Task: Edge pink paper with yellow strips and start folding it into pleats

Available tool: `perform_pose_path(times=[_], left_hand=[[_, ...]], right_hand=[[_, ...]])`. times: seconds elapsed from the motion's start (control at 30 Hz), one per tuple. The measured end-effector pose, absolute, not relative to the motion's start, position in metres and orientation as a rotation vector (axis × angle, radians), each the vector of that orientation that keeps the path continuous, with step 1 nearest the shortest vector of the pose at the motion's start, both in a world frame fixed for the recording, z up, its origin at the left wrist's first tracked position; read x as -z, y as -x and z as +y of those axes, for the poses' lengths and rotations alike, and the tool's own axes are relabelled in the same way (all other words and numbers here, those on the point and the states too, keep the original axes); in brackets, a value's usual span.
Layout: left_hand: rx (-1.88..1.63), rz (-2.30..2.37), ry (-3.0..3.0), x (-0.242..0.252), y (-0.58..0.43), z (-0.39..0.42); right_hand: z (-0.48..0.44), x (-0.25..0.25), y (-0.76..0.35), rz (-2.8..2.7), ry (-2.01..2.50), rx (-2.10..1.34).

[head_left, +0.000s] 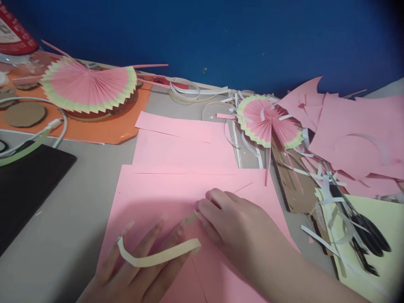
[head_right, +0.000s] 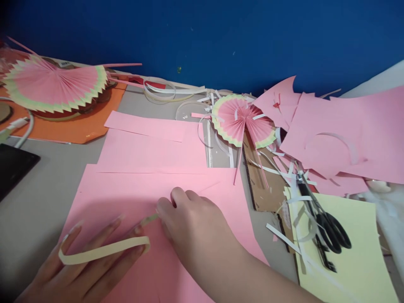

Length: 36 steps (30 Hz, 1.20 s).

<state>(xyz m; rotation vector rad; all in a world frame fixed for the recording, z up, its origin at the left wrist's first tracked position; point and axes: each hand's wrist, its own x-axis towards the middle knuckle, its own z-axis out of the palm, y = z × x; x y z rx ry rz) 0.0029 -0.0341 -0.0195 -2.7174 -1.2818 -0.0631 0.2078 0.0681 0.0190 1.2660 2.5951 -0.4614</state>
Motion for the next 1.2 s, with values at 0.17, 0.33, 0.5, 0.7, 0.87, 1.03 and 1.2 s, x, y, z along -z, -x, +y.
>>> perform_pose_path(times=[0.17, 0.33, 0.5, 0.7, 0.87, 1.03, 1.2], left_hand=[[0.16, -1.351, 2.816, 0.015, -0.005, -0.031], [0.097, -1.414, 2.887, 0.006, -0.009, -0.027], [0.096, -1.315, 2.974, -0.002, -0.008, -0.02], [0.131, -1.476, 3.039, -0.005, -0.01, -0.02], [0.251, -1.596, 2.986, -0.003, -0.014, -0.027], [0.256, -1.541, 2.975, -0.002, -0.014, -0.027], [0.224, -1.513, 2.963, -0.007, -0.013, -0.026]], right_hand=[[0.066, -0.026, -0.202, 2.571, -1.307, 0.342], [0.072, -0.028, -0.204, 2.668, -1.151, 0.327], [0.08, -0.043, -0.214, 2.684, -1.085, 0.477], [0.085, -0.073, -0.197, 2.419, -1.096, 0.41], [0.096, -0.085, -0.187, 2.23, -0.985, 0.3], [0.1, -0.073, -0.216, 2.389, -1.257, 0.635], [0.077, -0.046, -0.234, 2.532, -1.587, 0.805]])
